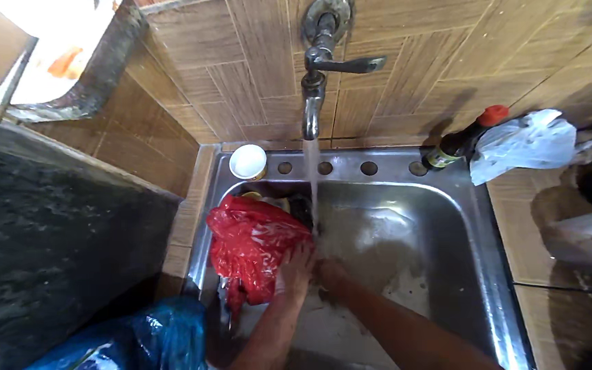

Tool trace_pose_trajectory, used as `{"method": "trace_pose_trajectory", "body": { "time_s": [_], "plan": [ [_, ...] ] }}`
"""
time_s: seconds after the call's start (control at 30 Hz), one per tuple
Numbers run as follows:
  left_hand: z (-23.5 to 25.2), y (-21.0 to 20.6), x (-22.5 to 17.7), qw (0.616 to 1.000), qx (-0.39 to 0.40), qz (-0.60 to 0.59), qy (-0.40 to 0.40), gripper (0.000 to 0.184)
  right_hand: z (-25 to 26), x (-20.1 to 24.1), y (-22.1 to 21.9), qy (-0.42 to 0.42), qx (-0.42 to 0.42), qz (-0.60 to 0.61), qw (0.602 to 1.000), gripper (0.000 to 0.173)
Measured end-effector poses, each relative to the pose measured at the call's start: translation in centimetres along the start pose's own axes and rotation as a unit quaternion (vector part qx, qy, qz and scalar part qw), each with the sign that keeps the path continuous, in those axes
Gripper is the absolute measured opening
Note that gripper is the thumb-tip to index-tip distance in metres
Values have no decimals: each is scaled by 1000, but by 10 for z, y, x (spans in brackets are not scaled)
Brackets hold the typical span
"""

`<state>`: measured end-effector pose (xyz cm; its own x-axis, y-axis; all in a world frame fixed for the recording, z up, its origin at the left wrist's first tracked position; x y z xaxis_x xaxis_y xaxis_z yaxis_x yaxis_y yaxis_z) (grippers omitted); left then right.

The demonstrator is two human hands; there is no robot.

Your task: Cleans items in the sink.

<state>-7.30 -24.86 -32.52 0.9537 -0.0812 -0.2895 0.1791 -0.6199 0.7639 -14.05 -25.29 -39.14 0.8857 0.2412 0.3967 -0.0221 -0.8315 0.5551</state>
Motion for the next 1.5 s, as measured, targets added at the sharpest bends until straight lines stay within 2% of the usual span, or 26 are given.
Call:
{"method": "trace_pose_trajectory", "body": {
  "time_s": [0.03,0.17,0.27,0.33,0.43,0.53,0.6,0.67,0.77,0.9,1.07,1.13,1.2,1.3,1.43,1.5],
  "plan": [
    [0,-1,13,999,17,-2,42,57,1,1,-3,3,10,-27,1000,41],
    [-23,15,64,985,-19,-50,167,44,-6,10,-11,-36,26,-60,997,42],
    [-54,26,102,966,-6,-58,252,55,-2,19,-11,-69,48,-53,995,42],
    [-70,32,114,957,-6,-48,287,58,2,26,-8,-86,64,-61,992,40],
    [-78,36,107,949,-5,-29,315,60,4,36,-6,-83,72,-89,990,41],
    [-73,30,91,958,-19,-23,286,58,1,29,-1,-51,44,-50,996,45],
    [-68,21,82,968,-59,-5,244,49,-8,17,6,-20,29,-30,999,43],
    [-64,12,72,973,-117,17,198,44,-1,6,6,15,52,-52,997,43],
    [-57,2,57,978,-107,21,179,49,18,-5,-1,58,62,-105,991,39],
    [-56,-12,38,984,-95,-8,148,56,7,7,3,94,106,-169,975,38],
    [-64,-17,34,974,-198,18,107,54,11,16,-8,87,98,-212,968,38],
    [-80,-17,32,946,-323,7,38,50,-2,27,-7,44,87,-176,979,40],
    [-103,-18,29,924,-380,-28,-2,49,-10,31,-6,20,52,-122,991,46],
    [-151,-22,19,920,-373,-118,-6,34,-2,24,-10,-26,28,-41,998,47],
    [-223,-48,26,908,-358,-216,-9,26,2,12,0,-44,-15,4,999,46],
    [-248,-63,39,900,-370,-230,4,24,14,4,-1,-25,6,-41,999,46]
  ]
}}
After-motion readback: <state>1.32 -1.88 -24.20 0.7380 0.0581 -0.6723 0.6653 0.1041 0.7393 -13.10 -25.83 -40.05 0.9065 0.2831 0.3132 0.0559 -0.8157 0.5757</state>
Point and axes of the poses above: each hand's wrist, its own z-axis towards the middle knuckle, its own y-axis out of the back of the hand, x = y × z, the point moved 8 cm from there along z, towards the middle knuckle, and after that the axes turned 14 degrees about -z, right-handed, at the moved point
